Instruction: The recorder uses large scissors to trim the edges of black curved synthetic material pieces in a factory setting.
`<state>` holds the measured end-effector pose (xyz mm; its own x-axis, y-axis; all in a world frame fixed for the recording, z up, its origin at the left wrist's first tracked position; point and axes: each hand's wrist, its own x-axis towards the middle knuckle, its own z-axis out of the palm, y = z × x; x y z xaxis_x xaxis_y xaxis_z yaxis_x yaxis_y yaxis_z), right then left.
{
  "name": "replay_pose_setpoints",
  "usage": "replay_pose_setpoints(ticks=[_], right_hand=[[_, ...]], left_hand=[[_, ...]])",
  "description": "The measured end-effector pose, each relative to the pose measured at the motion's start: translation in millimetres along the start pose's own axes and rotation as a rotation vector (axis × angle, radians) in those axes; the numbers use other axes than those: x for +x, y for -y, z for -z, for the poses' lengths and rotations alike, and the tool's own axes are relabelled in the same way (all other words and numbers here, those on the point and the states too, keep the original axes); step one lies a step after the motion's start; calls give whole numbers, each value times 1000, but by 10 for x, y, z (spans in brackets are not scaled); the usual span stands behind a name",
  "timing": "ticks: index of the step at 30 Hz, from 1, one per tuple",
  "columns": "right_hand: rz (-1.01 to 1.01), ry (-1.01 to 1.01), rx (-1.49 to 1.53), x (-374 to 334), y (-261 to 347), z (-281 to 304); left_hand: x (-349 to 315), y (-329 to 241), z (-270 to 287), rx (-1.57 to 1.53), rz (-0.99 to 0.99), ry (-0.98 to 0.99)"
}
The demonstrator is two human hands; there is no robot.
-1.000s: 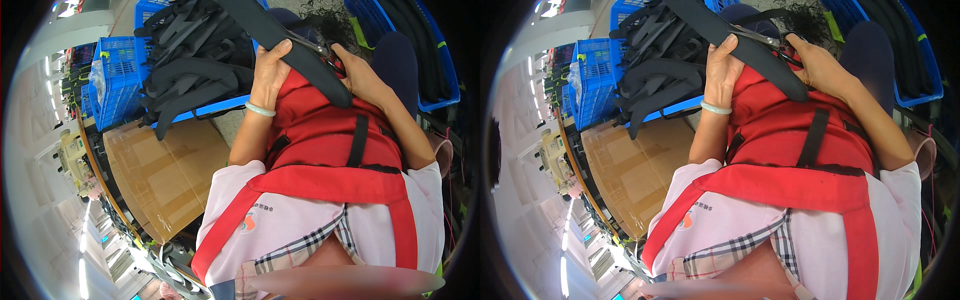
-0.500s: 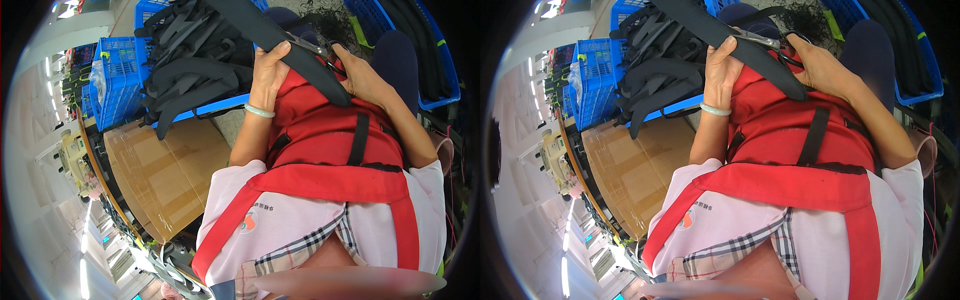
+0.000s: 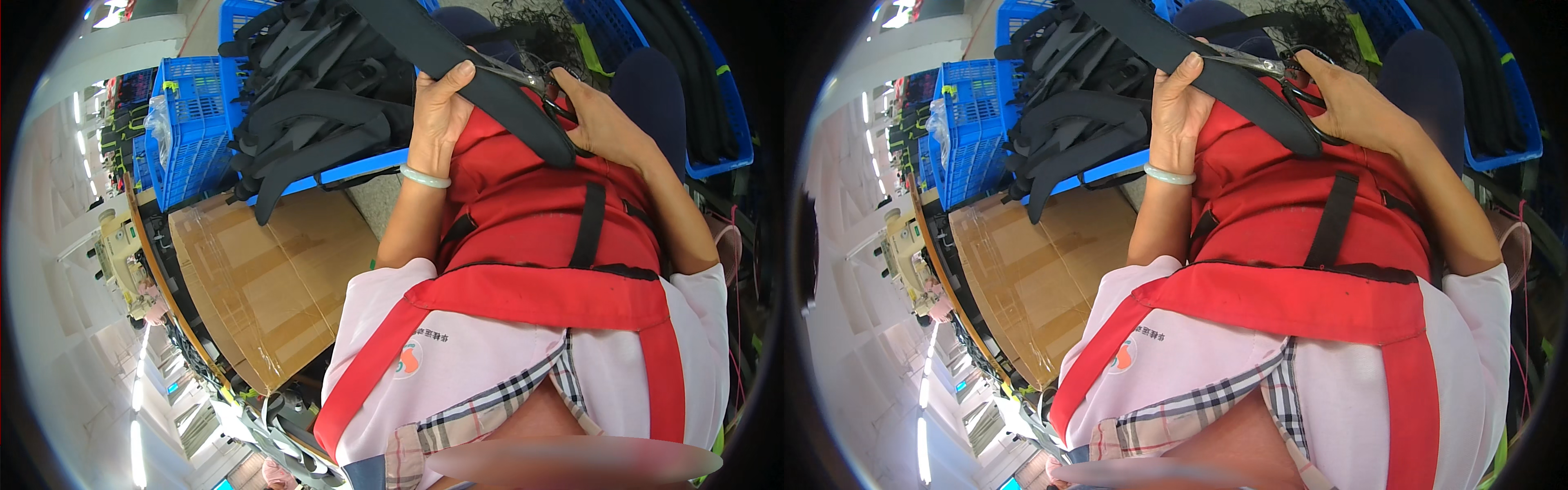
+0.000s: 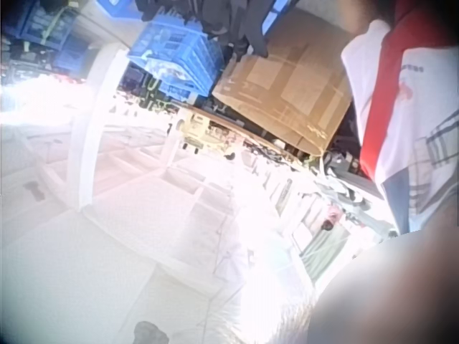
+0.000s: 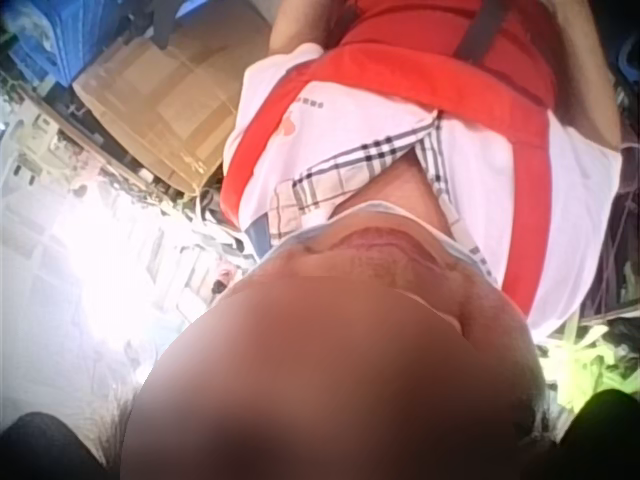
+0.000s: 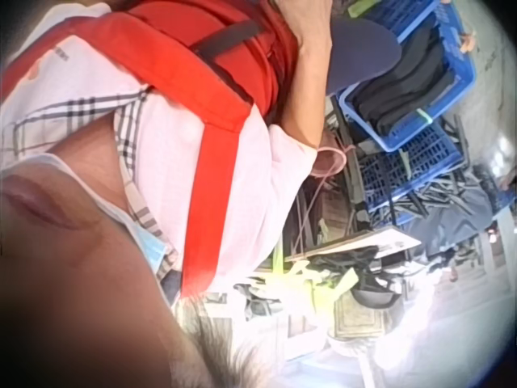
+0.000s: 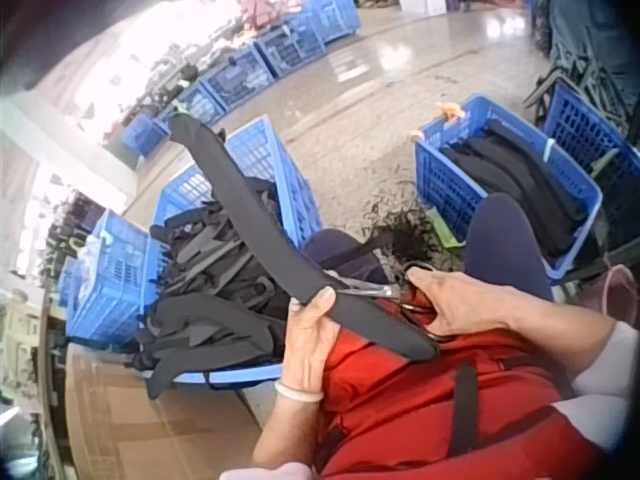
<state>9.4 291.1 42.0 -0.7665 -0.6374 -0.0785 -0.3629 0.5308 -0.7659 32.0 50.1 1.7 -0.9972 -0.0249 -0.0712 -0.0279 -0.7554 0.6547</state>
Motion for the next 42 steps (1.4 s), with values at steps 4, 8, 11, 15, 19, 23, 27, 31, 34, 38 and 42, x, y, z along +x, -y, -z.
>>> replay_pose_setpoints(ticks=[4,8,11,15,19,23,27,31,34,38,42], right_hand=[[14,-28,29,31,12,-87],[-25,45,15,92,-40,-127],[-11,75,27,112,-129,-188],[-31,96,92,118,-115,-166],[-26,16,13,100,-58,-163],[-66,51,56,61,30,-50],[-81,76,55,13,9,-32],[9,14,26,45,-106,-162],[6,44,6,75,-185,-206],[2,30,-1,98,-145,-224],[55,-45,0,113,-131,-244]], left_hand=[[-24,29,-16,17,-16,18],[-32,41,-40,-14,-9,28],[-39,37,-78,-28,-1,-3],[-48,84,-111,-48,19,-9],[-60,95,-158,-49,8,-19],[-67,38,-120,-34,-7,-5],[-57,62,-72,-41,-11,-1],[-58,81,-20,4,-12,6],[-33,123,-13,-17,-14,22],[-46,99,10,-26,0,-6],[-63,131,-108,-44,1,-30]])
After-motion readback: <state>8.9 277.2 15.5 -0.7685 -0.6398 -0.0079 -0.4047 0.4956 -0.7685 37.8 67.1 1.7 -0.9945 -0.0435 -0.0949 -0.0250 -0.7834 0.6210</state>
